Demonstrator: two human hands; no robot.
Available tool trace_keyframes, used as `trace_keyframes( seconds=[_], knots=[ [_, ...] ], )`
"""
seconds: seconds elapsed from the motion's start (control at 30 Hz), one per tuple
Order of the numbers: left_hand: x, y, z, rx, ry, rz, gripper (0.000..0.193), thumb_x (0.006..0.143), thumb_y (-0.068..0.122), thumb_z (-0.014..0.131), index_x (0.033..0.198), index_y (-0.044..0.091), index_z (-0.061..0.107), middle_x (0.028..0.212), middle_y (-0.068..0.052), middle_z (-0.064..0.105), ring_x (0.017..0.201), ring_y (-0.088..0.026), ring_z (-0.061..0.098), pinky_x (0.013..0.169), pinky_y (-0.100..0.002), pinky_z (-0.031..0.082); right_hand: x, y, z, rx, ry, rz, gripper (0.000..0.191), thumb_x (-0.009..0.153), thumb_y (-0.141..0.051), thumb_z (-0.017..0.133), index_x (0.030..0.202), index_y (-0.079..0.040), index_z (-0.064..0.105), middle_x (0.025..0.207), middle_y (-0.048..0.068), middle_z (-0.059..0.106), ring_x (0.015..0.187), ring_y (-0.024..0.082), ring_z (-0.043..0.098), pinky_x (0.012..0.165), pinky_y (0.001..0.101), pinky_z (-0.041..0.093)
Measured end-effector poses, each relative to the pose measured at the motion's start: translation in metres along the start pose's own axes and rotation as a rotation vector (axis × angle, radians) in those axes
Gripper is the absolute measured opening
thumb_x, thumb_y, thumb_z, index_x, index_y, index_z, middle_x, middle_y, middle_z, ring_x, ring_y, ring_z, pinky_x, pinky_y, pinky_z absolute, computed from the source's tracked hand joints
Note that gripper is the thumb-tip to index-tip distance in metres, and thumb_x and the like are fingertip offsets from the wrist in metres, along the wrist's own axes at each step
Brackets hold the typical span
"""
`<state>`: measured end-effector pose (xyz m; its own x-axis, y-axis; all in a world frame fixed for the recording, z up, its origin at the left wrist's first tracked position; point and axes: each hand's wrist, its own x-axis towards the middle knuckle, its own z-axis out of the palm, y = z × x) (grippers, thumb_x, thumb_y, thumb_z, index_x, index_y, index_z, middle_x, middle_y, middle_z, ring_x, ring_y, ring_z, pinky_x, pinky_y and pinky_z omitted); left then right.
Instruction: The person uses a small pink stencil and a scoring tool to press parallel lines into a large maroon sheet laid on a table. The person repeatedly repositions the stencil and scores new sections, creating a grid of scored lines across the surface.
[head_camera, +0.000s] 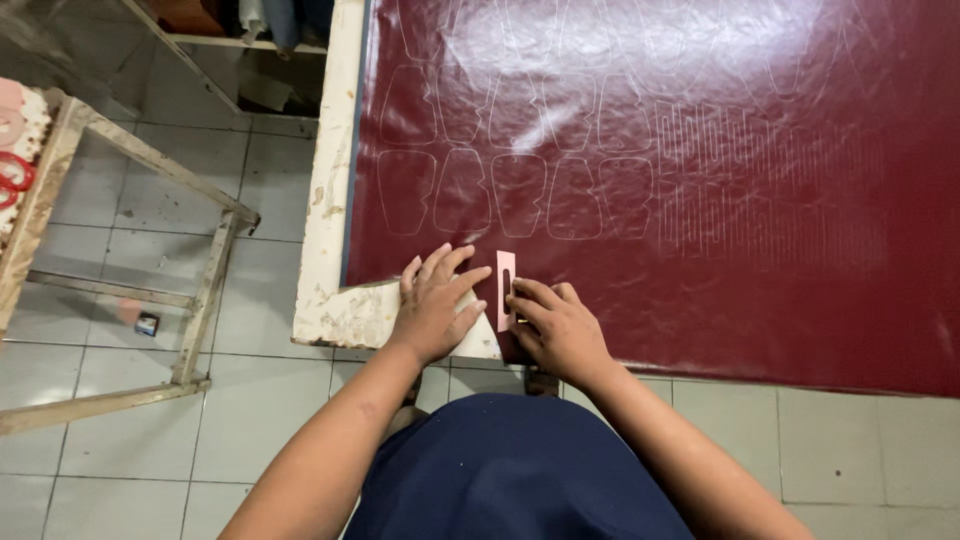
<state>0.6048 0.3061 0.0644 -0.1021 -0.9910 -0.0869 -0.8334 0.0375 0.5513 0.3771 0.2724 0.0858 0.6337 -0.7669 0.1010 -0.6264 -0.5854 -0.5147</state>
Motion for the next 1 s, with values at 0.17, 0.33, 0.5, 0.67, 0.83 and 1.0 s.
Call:
trace_keyframes(
  seconds=[0.17,0.33,0.5,0.67,0.83,1.0],
  knots=[
    [-0.002,-0.004,-0.003,0.009,0.038,0.047,0.046,0.093,0.036,0.064,0.139,0.03,0.064,0.159,-0.002,0.04,0.154,-0.026,0.022,0.124,-0.052,0.007,0.003,-0.01,0.003,0.053,-0.006,0.074,0.042,0.079,-0.018,0.077,0.12,-0.015,0.073,0.136,-0.001,0.063,0.098,0.027,0.058,0.088,0.0368,0.053],
    [0.0,0.01,-0.011,0.1,-0.079,-0.027,0.062,0.084,0.05,0.07,0.142,0.031,0.057,0.159,-0.007,0.033,0.153,-0.031,0.017,0.122,-0.057,0.004,0.002,-0.011,0.003,0.09,0.009,0.089,0.04,0.08,-0.02,0.078,0.12,-0.015,0.073,0.136,-0.001,0.064,0.1,0.028,0.059,0.09,0.0379,0.053],
    [0.005,0.02,-0.01,0.146,-0.076,-0.052,0.072,0.081,0.056,0.072,0.145,0.03,0.053,0.162,-0.01,0.028,0.154,-0.035,0.011,0.122,-0.062,0.0,0.003,-0.009,0.002,0.112,0.015,0.098,0.04,0.083,-0.023,0.078,0.122,-0.013,0.072,0.139,0.001,0.063,0.107,0.028,0.061,0.094,0.0393,0.053],
    [0.002,0.012,-0.005,0.09,-0.01,0.007,0.07,0.081,0.053,0.072,0.144,0.029,0.054,0.164,-0.011,0.025,0.155,-0.035,0.008,0.121,-0.063,-0.003,0.003,-0.017,0.001,0.09,0.09,0.113,0.05,0.085,-0.03,0.079,0.126,-0.006,0.067,0.137,0.011,0.059,0.116,0.033,0.059,0.096,0.0429,0.051],
    [0.0,0.006,-0.002,0.046,0.057,0.037,0.057,0.089,0.041,0.067,0.143,0.025,0.058,0.164,-0.009,0.031,0.156,-0.034,0.014,0.123,-0.061,-0.001,0.009,-0.028,0.007,0.078,0.078,0.244,0.058,0.081,-0.036,0.08,0.126,-0.004,0.063,0.126,0.015,0.059,0.113,0.032,0.062,0.088,0.0423,0.054],
    [-0.006,0.004,-0.003,0.032,0.123,0.067,0.054,0.09,0.038,0.067,0.139,0.015,0.06,0.162,-0.011,0.036,0.155,-0.033,0.018,0.123,-0.061,0.002,0.004,-0.027,0.02,0.105,0.09,0.453,0.048,0.089,-0.03,0.074,0.129,-0.008,0.063,0.118,0.013,0.064,0.098,0.031,0.071,0.08,0.0414,0.057]
  ],
)
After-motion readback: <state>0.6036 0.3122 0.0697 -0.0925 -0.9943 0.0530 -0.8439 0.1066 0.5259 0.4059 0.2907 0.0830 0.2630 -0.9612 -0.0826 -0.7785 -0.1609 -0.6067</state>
